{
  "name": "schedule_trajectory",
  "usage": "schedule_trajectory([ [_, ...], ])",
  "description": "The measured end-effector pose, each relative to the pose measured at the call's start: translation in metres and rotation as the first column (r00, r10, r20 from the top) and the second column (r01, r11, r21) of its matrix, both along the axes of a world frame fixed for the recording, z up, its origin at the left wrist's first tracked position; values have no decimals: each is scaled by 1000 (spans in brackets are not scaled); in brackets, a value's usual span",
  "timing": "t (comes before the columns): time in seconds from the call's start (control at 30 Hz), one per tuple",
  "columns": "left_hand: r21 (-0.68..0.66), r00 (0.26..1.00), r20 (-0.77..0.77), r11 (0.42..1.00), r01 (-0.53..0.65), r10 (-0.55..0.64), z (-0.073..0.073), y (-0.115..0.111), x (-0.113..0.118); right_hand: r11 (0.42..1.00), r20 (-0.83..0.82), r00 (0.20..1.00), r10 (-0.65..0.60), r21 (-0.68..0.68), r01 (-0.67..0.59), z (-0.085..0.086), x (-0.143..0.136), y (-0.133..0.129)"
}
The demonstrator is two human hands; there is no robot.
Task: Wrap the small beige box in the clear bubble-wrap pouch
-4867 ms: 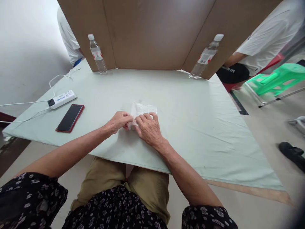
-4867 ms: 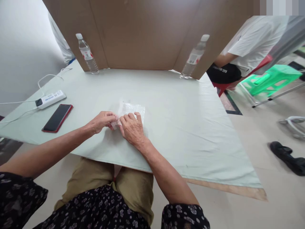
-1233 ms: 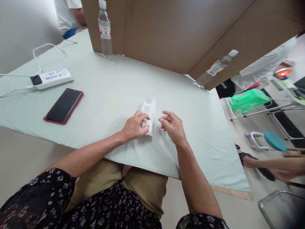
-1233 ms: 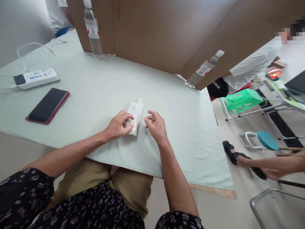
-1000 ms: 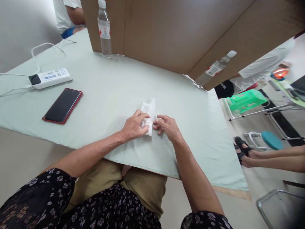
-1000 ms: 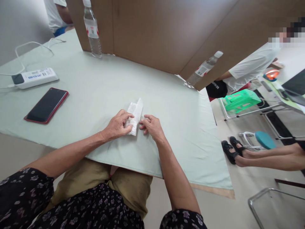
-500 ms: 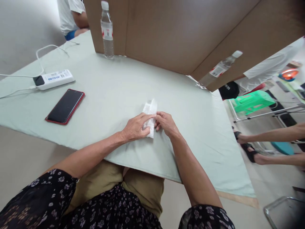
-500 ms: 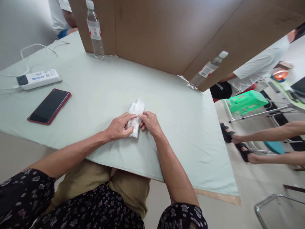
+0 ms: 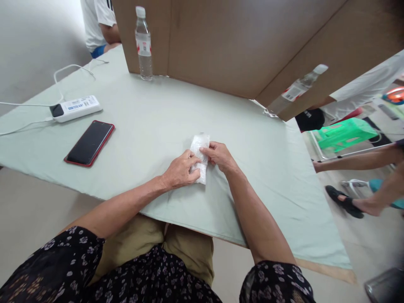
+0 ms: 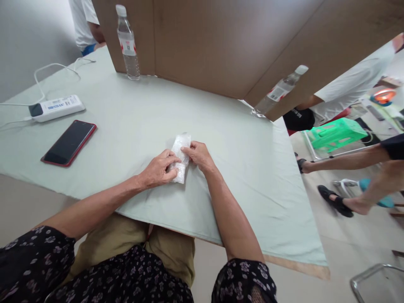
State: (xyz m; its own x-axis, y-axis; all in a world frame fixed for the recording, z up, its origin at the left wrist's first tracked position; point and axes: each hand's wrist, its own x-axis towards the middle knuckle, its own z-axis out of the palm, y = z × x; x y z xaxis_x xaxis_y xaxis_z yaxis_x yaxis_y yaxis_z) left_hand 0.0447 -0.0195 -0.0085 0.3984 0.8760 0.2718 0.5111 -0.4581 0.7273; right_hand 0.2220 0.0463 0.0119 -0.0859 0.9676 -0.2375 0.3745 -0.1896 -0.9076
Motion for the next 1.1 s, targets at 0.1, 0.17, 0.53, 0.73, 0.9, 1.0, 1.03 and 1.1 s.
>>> schedule_trajectory([
  [0.1, -31, 1000, -7, 999, 6, -6, 1, -1, -1, 1000, -55, 998, 23, 17, -22, -2, -1, 5],
  [0.17, -39, 1000, -19, 999, 0, -1, 1, -1, -2, 998, -119, 993, 22, 59, -15, -4, -3, 5],
  [0.53, 42, 978, 45, 977, -207, 205, -4, -4, 2, 934, -205, 978, 31, 356, 45, 14, -12, -47],
  [0.73, 15, 952, 150, 962, -271, 266, -10, -2, 1, 852, -29, 997, 70, 521, -45, 10, -6, -73],
  [0.9, 34, 979, 190, 996, -83, 76, -9, 3, -4, 775, 63, 988, 144, 614, -152, -3, 4, -83],
  [1.0, 7, 980, 198, 1000, 8, -9, -6, 4, -7, 719, 99, 974, 202, 661, -216, -8, 8, -85],
  [1.03, 0, 978, 207, 1000, 26, -26, -5, 5, -8, 696, 118, 970, 213, 678, -236, -10, 9, -85],
  [1.1, -27, 974, 217, 997, 66, -59, -3, 6, -9, 643, 176, 958, 226, 712, -282, -11, 11, -84],
])
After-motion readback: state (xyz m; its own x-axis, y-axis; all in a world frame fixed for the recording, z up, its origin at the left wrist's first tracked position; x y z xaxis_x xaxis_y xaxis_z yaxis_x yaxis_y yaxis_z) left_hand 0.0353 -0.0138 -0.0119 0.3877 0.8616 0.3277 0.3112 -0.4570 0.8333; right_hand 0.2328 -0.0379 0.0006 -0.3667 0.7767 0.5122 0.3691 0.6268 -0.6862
